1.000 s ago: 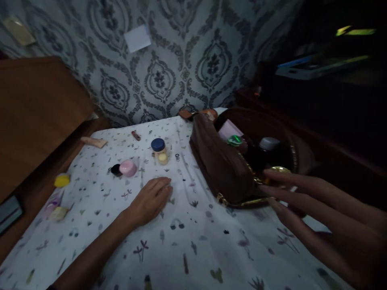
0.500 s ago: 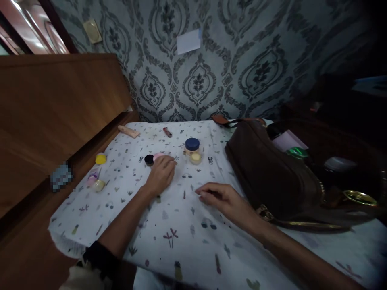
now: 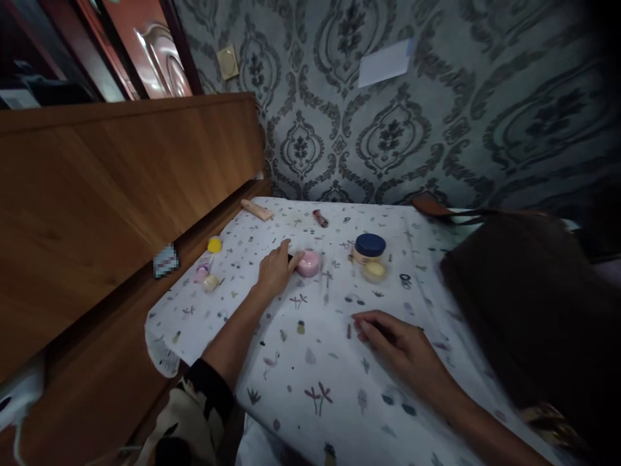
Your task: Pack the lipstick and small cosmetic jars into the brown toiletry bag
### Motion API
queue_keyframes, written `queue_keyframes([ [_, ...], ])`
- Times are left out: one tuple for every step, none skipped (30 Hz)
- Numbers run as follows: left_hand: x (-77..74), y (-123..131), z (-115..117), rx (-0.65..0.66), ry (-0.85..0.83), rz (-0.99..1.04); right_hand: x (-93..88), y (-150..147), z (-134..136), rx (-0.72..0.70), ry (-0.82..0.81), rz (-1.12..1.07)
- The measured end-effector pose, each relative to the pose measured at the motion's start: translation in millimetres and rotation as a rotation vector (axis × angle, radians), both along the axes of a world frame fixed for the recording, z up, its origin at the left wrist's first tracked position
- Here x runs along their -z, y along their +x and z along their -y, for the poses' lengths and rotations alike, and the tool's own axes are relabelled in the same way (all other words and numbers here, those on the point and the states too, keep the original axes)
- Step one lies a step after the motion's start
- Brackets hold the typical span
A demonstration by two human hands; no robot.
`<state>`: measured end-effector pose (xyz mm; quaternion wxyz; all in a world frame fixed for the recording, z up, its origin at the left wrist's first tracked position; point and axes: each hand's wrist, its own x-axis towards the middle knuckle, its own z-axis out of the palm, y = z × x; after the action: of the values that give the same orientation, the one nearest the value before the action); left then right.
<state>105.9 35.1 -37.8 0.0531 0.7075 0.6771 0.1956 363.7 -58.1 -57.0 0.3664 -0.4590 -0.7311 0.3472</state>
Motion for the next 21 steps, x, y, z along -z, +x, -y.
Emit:
queue_keyframes([
  [-1.2,0,0,-0.019,0.013,-0.015,-0.2,0,-1,-0.012,-0.002,0.003],
  [-1.8,-1,0,-0.034,0.024,-0.032,-0.7,0,-1,-0.022,-0.005,0.007],
  [-2.1,-2,-1,-0.050,0.034,-0.051,-1.4,0,-2,-0.029,-0.010,0.010],
  [-2.1,-5,-2,-0.071,0.045,-0.070,-2.3,-1,-2,-0.021,-0.012,0.009],
  [-2.0,-9,-4,-0.100,0.059,-0.086,-3.2,-1,-2,-0.005,-0.018,0.009],
  [-1.8,-14,-6,-0.137,0.076,-0.099,-4.1,-2,-2,0.010,-0.032,0.013],
  [-1.8,-20,-9,-0.180,0.096,-0.107,-4.7,-3,-2,0.024,-0.049,0.021],
  [-1.7,-27,-11,-0.230,0.116,-0.114,-5.0,-3,-2,0.033,-0.070,0.031],
  [-1.6,-35,-14,-0.285,0.135,-0.122,-5.2,-4,-2,0.038,-0.090,0.039],
  [-1.5,-45,-16,-0.345,0.154,-0.128,-5.0,-4,-2,0.041,-0.105,0.043],
  [-1.2,-54,-19,-0.405,0.171,-0.133,-4.8,-4,-2,0.040,-0.114,0.043],
  [-0.8,-64,-21,-0.466,0.187,-0.135,-4.5,-4,-2,0.040,-0.119,0.042],
  [-0.2,-74,-24,-0.525,0.201,-0.134,-4.1,-4,-2,0.037,-0.122,0.042],
  [0.7,-83,-26,-0.579,0.213,-0.130,-3.9,-4,-2,0.034,-0.124,0.041],
  [1.8,-91,-29,-0.629,0.221,-0.122,-3.7,-4,-2,0.031,-0.123,0.040],
  [3.1,-99,-32,-0.672,0.227,-0.112,-3.5,-3,-2,0.028,-0.122,0.040],
  [4.6,-106,-35,-0.706,0.230,-0.100,-3.4,-3,-2,0.027,-0.120,0.040],
  [6.4,-112,-38,-0.733,0.232,-0.087,-3.2,-3,-2,0.027,-0.117,0.040],
  [8.3,-117,-41,-0.750,0.234,-0.075,-3.0,-3,-2,0.025,-0.117,0.042],
  [10.3,-121,-43,-0.756,0.235,-0.064,-2.6,-3,-2,0.023,-0.119,0.044],
  [12.1,-125,-45,-0.751,0.238,-0.056,-2.1,-3,-2,0.018,-0.120,0.046],
])
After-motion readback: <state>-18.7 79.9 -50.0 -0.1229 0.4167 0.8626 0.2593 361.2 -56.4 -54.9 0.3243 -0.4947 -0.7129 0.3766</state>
